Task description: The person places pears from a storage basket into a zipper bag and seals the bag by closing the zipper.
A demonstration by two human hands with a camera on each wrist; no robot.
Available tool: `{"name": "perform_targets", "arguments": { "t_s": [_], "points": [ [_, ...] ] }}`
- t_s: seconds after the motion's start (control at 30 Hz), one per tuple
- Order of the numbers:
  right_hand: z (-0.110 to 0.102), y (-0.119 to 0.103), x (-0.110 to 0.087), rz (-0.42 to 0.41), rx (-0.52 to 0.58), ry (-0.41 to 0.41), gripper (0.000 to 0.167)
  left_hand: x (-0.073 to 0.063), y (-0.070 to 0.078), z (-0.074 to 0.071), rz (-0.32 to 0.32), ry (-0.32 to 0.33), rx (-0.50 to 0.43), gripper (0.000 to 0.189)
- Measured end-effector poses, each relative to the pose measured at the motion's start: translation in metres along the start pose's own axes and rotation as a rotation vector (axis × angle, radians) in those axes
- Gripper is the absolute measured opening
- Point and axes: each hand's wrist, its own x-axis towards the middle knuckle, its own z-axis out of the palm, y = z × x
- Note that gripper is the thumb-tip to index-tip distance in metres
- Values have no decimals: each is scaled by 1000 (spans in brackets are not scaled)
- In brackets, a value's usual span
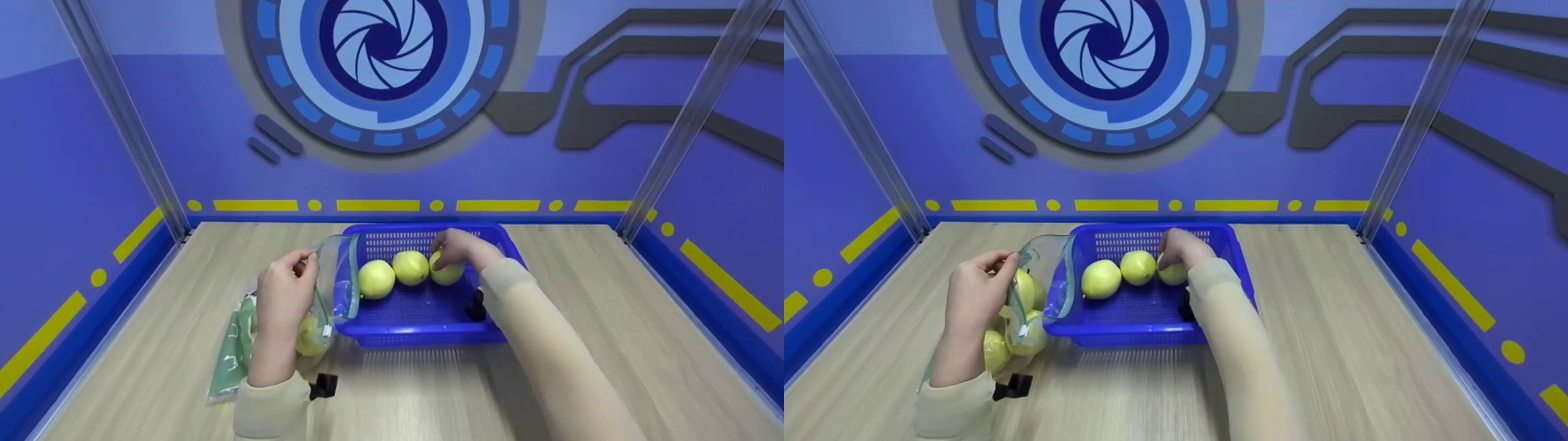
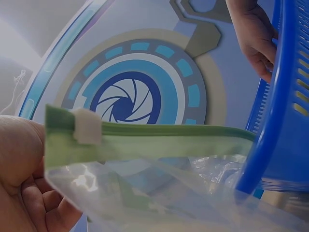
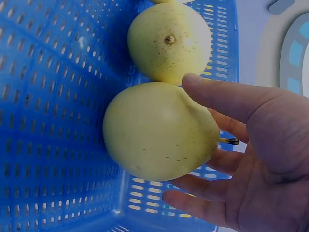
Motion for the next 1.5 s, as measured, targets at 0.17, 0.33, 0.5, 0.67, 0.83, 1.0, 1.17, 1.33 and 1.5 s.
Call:
{"name": "perform_targets", "arguments": {
  "t_s": [0.17,0.33,0.5,0.67,0.83,1.0,1.17,1.33,1.5],
  "points": [
    [4,0,-2,25,-5,-24,48,-1,0,1,8,10,7,23],
    [6,1,-6,79,48,-65,54,0,-1,2,8,11,10,24],
    [6,2,-8,97,87,-74,51,0,-1,2,2,2,5,24],
    [6,4,-7,81,87,-75,48,0,0,2,-2,-3,7,24],
    [5,6,-6,83,120,-69,47,0,0,1,3,2,11,23],
    [3,9,-5,81,140,-59,49,0,0,1,4,-3,5,23],
    [-1,9,-5,40,119,-51,53,0,1,0,-7,-13,0,23],
    [-5,7,-6,23,134,-26,51,0,1,0,-11,-15,-2,24],
    [-9,6,-7,2,130,0,50,1,1,0,-13,-17,4,24]
  ]
}}
